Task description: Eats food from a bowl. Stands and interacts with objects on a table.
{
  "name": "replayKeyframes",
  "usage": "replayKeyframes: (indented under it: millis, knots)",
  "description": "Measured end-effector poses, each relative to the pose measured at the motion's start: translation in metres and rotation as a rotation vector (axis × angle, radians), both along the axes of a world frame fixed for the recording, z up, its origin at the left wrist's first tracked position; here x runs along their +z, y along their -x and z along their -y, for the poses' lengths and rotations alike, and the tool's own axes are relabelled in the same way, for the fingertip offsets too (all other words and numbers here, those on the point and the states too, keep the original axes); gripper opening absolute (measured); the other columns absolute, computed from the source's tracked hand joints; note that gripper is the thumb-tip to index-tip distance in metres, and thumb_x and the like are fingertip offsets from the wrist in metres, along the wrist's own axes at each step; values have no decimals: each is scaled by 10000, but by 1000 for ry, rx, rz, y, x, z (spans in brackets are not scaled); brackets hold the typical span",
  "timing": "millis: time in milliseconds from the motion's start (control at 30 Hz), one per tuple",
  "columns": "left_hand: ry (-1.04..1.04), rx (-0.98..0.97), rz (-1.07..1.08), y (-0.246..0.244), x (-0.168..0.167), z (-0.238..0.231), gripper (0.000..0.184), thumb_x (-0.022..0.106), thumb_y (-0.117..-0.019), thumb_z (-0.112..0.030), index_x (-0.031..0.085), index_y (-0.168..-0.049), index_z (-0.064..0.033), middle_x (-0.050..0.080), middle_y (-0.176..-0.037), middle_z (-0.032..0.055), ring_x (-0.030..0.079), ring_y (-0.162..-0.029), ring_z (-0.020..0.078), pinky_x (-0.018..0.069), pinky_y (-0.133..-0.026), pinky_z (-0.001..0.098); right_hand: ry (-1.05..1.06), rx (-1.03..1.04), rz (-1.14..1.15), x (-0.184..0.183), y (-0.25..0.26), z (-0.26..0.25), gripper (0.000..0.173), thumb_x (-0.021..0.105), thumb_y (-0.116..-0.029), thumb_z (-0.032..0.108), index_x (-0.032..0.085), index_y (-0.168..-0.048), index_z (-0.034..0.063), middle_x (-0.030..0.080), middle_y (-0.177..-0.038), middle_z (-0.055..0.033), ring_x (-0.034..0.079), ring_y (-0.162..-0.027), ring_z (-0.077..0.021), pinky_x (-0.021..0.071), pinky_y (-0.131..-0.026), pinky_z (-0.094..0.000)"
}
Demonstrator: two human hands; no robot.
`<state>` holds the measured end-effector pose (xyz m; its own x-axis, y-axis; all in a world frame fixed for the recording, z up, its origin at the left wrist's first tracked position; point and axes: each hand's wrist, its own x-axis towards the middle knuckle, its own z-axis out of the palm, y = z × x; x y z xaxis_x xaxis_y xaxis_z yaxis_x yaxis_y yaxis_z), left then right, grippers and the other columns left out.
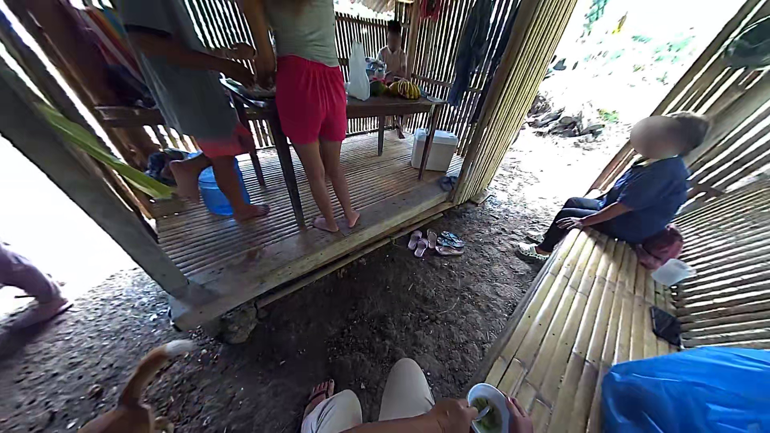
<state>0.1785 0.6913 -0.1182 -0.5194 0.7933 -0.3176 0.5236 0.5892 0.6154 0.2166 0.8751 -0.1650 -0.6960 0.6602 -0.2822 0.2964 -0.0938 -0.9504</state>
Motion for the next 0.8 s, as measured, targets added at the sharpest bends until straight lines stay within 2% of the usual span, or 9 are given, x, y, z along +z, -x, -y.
replayKeyframes:
  millis: [267, 467, 800]
  knots:
    - [11, 12, -12, 1, 1, 1, 510, 575, -977, -100, 517, -1482, -53, 627, -1349, 232, 643, -1201, 410, 525, -956, 615, 30, -39, -8, -2, 2, -1, 277, 471, -1067, 90, 630, -1182, -106, 667, -1103, -195, 623, -963, -158, 509, -911, -356]
    - [23, 9, -12, -2, 2, 3, 496, 565, -990, -115, 517, -1480, -53, 629, -1342, 231, 641, -1205, 403, 522, -967, 604, 37, -32, -37, -6, 1, -3, 239, 488, -1056, 58, 638, -1153, -100, 675, -1054, -171, 622, -923, -130, 519, -880, -328]
    - [16, 11, -25, -3, 3, 2, 473, 558, -992, -103, 532, -1459, -32, 637, -1317, 241, 643, -1196, 411, 523, -964, 600, 37, -31, -21, -5, 0, -3, 240, 499, -1052, 64, 640, -1164, -94, 672, -1073, -177, 618, -935, -141, 513, -888, -340]
